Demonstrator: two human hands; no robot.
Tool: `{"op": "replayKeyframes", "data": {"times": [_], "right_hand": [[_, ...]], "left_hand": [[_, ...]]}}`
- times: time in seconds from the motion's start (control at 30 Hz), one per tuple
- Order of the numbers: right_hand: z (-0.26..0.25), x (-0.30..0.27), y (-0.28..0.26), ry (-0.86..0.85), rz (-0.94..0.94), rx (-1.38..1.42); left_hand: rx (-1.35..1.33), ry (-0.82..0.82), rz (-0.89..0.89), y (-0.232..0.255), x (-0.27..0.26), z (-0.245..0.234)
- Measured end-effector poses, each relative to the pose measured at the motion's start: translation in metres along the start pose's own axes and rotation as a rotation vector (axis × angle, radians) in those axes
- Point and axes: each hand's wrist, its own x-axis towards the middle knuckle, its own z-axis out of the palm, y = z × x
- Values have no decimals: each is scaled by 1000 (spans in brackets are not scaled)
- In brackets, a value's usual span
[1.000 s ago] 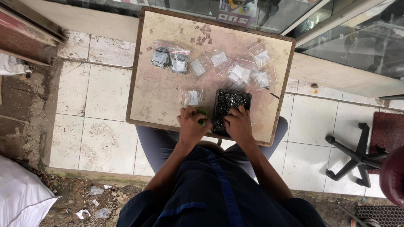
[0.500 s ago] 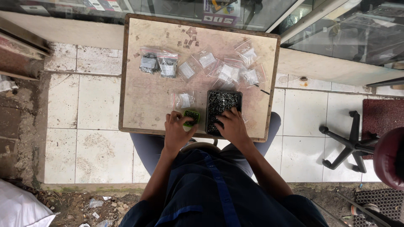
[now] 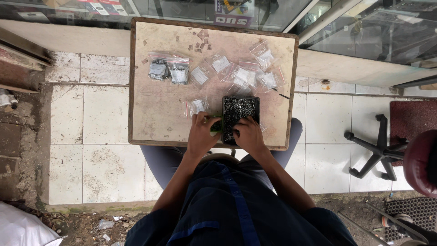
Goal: The person sits at a table and sorts small metal fasteners from a black tray into a green container using both hands. The person repeatedly picks up fasteners and places them into the container while several plastic bags of fasteners sit on the table.
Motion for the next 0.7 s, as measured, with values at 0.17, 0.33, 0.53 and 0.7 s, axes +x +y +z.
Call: {"op": "replayKeyframes", "data": {"times": [0.17,0.33,0.53,0.7], "right_hand": [[0,-1,-3,31,22,-35],[-5,-2,-4,22,31,-55],[-42,0,-5,118,123,87],[-58,-2,1,116,108,370]], "left_hand": [[177,131,254,18,14,51],[341,122,207,34,17,69],[525,-222,39,47,17,57],[491,-102,155,31,9,85]]}}
